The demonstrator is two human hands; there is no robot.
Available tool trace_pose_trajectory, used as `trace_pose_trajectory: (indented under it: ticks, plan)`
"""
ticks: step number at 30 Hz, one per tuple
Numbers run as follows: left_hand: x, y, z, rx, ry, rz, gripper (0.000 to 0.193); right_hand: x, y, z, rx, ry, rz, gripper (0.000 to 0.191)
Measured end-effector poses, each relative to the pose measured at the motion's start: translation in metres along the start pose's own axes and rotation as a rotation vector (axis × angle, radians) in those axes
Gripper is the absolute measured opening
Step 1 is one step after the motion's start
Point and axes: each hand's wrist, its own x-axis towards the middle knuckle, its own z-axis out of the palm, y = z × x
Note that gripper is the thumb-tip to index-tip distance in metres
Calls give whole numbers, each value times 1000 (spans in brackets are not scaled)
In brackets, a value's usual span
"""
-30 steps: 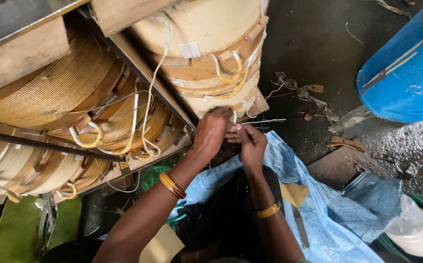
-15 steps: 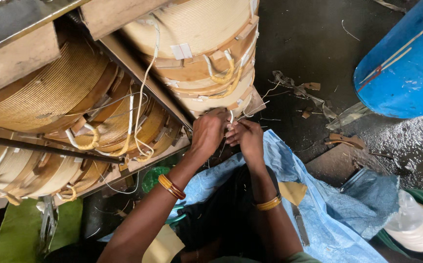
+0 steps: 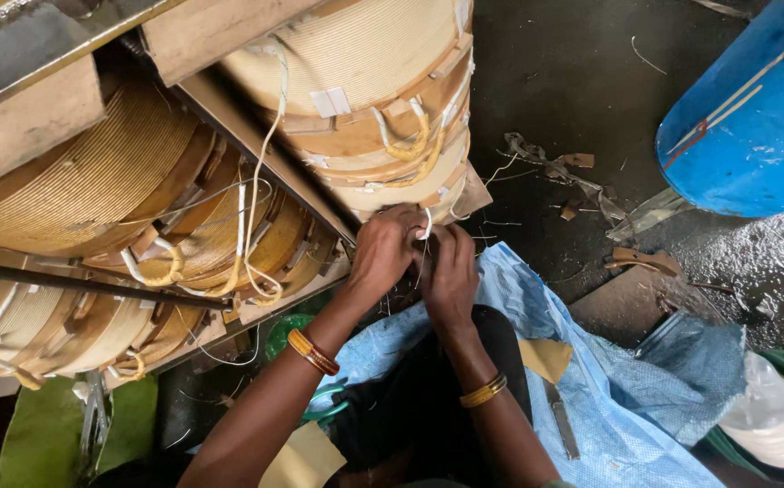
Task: The person sits on the floor and assembles electrical components by wrapping beige insulating tape around copper wire coils and securing them with white plastic ties. They use pliers to cut and adjust the ties and repeatedly fold and apply tape to different sections of the coils.
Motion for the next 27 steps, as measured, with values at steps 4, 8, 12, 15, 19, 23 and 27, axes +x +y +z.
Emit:
trace_pose_trajectory:
  ticks: [4,8,12,15,19,23,27]
  plan:
    - [0,-4,2,-18,-5,-14,28,4,16,9,-51,-33,-62,19]
    - [0,-9,8,-30,26,-8,31,-4,37,22,-132,-89,-73,9]
    - [-1,-9,11,-43,99,35,28,-15,48,34,309,-129,317,9]
    - [-1,-6,8,-86,47,-27,24,-13,53,34,991,-293,912,19]
    - [-2,-1,1,-101,36,-9,20,-4,49,11,903,-399,913,23]
    - [0,0,-5,-62,49,59,20,6,30,-16,-62,-109,339,21]
    - [2,0,-6,-63,-11,9,17,19,20,-22,-60,-67,-143,46]
